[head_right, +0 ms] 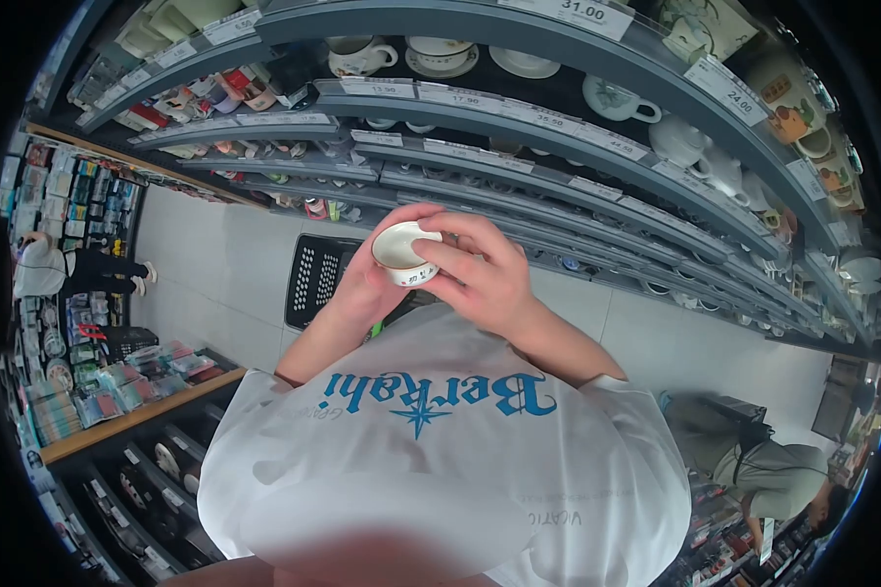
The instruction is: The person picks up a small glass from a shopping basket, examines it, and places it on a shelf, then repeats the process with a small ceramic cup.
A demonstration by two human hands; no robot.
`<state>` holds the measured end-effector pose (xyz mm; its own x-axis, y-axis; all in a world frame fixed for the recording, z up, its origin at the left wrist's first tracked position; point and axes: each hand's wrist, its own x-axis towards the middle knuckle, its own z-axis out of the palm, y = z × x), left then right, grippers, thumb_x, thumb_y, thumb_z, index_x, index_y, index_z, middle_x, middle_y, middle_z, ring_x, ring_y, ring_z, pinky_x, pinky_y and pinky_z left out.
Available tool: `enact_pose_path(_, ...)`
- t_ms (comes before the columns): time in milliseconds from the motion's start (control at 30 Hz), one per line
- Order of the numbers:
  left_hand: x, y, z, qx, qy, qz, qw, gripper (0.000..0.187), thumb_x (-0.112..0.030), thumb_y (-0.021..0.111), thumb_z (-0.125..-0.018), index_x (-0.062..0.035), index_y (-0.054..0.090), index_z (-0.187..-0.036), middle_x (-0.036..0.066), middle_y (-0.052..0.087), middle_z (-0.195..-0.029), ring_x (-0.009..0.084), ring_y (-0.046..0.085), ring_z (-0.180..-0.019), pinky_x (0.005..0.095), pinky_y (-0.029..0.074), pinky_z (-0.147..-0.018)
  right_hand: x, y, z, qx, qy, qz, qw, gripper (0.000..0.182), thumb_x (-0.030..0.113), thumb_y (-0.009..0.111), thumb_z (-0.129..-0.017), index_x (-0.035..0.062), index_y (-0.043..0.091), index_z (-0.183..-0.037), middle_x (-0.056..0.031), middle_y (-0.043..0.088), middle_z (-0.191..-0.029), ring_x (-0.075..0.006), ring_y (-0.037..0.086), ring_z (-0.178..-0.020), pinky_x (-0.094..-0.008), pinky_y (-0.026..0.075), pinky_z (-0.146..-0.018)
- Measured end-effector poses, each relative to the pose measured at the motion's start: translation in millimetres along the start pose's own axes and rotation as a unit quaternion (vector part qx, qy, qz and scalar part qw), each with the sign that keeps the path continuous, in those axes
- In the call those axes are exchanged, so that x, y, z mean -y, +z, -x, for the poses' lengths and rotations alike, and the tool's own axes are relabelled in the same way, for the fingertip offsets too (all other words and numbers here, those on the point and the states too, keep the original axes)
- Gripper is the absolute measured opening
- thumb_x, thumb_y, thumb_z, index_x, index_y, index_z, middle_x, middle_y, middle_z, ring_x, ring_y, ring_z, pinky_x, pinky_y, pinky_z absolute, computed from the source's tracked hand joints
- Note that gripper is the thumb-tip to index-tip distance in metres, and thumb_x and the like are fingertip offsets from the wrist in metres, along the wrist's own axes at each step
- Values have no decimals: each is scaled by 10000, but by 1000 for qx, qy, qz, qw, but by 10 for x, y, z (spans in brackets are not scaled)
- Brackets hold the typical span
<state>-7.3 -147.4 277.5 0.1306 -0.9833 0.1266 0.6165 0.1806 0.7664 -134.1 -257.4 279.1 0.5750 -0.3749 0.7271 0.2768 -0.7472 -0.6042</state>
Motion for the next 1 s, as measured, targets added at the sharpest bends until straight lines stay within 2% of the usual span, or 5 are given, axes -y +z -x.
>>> enact_pose_path(267,82,221,-222,35,-22,-20,999,915,-514,748,-775,-16,328,-1418,108,550,-1213,217,582,-1092,334,489,-897,3,-373,-43,-22,-3,-4,1000,628,159,882,-608,46,581,-1148,-140,599,-1157,-255,634,-978,-293,548,-704)
enact_pose_path(467,149,418,-415,55,-33,-31,997,936,-462,781,-761,-19,311,-1438,105,565,-1202,228,587,-1098,337,493,-895,-27,-669,-52,-14,-7,-9,1000,663,170,892,-598,42,564,-1161,-146,556,-1219,-263,602,-1056,-285,550,-712)
enact_pose_path(700,233,621,-603,12,-51,-11,999,1172,-390,895,-584,-30,240,-1487,80,534,-1273,200,562,-1151,321,477,-931,-162,-875,28,-21,-8,-4,1000,688,177,896,-595,40,556,-1177,-154,534,-1249,-256,589,-1047,-272,536,-680)
enact_pose_path(867,371,624,-666,19,-34,-35,999,1186,-301,918,-564,-36,230,-1493,61,502,-1321,168,525,-1182,312,448,-969,-266,-996,135,2,61,-109,992,714,206,902,-604,25,544,-1195,-174,556,-1235,-247,627,-979,-300,540,-732)
enact_pose_path(1000,416,621,-700,48,-7,-83,995,1195,-269,922,-559,-39,218,-1497,55,498,-1330,167,515,-1187,316,421,-993,-359,-1052,129,-4,44,-161,986,739,221,906,-600,18,536,-1207,-191,586,-1217,-257,648,-979,-318,542,-784)
